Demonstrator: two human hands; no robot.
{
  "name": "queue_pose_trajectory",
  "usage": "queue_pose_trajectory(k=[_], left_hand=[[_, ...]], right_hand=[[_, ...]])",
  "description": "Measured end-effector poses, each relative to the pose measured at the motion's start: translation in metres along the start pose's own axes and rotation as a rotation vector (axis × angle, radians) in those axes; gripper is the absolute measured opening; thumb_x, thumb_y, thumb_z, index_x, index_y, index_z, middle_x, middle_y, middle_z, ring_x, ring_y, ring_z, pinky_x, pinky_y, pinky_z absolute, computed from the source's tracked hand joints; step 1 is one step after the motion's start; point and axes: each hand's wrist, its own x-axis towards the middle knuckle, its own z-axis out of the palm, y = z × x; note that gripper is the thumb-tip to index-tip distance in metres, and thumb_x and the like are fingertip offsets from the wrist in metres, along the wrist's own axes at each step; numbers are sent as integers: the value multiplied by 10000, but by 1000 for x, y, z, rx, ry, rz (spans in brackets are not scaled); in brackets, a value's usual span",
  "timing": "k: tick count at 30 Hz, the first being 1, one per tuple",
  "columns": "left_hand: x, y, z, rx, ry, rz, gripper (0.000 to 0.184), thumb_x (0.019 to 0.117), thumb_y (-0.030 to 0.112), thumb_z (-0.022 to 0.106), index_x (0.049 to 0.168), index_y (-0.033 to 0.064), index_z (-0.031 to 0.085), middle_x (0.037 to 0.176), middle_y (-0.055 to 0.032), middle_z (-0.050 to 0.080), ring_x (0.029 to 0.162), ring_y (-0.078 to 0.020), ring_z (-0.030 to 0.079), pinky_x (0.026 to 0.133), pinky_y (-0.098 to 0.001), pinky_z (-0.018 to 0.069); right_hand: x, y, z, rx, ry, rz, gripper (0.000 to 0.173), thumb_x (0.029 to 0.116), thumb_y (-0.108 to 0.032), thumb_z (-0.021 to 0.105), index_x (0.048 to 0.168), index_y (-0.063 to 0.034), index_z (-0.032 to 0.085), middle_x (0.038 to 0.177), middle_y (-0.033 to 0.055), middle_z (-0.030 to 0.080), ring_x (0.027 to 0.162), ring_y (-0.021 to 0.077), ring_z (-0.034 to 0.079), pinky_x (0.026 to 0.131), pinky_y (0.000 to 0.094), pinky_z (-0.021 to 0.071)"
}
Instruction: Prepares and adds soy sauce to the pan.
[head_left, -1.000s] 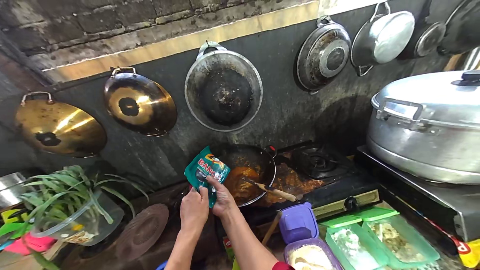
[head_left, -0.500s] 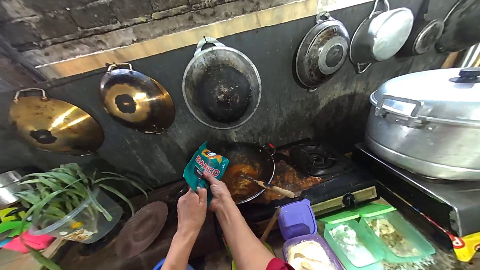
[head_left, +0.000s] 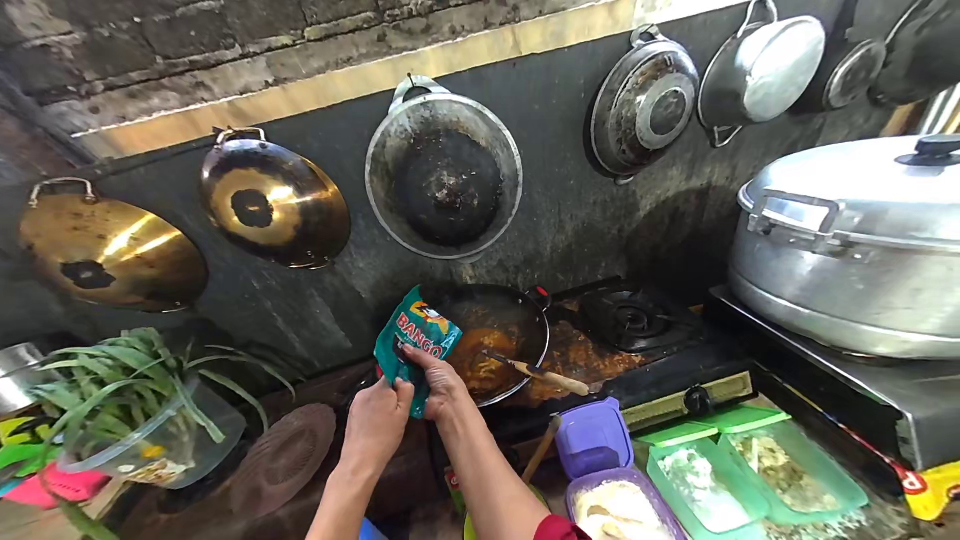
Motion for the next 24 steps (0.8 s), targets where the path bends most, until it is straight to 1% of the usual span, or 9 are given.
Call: queue_pose_trajectory(k=[4,7,10,14,17,21,24], left_hand=[[-4,0,4,0,66,63,393,1076,254,401,937,-6,662,773,-144,664,685,-286,685,670,-497,574],[-6,1,6,8,101,95,390,1065,250,412,904,-6,658,738,-138,653,661,-283,679,642,-490,572],[-8,1,8,11,128,116,390,1060,255,418,888,0,657,725,-131,648,657,-277,678,636,-485,572],[-9,-1,13,18,199,179,402,1039,262,422,861,-12,655,686,-132,633,644,-289,672,620,-489,565],[-11,-1,18,24,221,204,392,1030,251,434,852,-21,653,682,-141,634,652,-303,675,621,-497,563],[-12,-1,22,37,229,219,399,1028,254,425,843,-17,651,670,-135,630,642,-294,675,607,-484,563],[-13,2,22,41,236,233,393,1022,246,431,843,-23,654,673,-143,632,652,-310,678,617,-489,562]], right_hand=[[-2,0,8,4,84,-50,322,934,-267,745,1163,-71,631,979,95,685,837,191,683,727,376,588],[-2,1,12,-2,139,-89,360,951,-327,727,1188,-76,627,1001,95,682,863,196,679,744,385,583],[1,0,14,-17,170,-124,375,966,-340,709,1216,-75,621,1039,100,679,898,201,673,773,391,574],[13,-1,12,-7,199,-134,381,987,-328,685,1238,-50,618,1048,121,681,915,216,672,793,414,572],[18,-3,11,-15,235,-127,390,1013,-365,643,1240,-49,615,1054,126,676,917,220,669,794,420,570],[21,-6,10,-16,265,-133,401,1045,-399,577,1233,-47,616,1040,129,676,899,222,670,779,416,569],[23,-9,10,-33,274,-142,442,1071,-431,513,1262,-43,600,1054,142,667,902,228,662,784,418,563]])
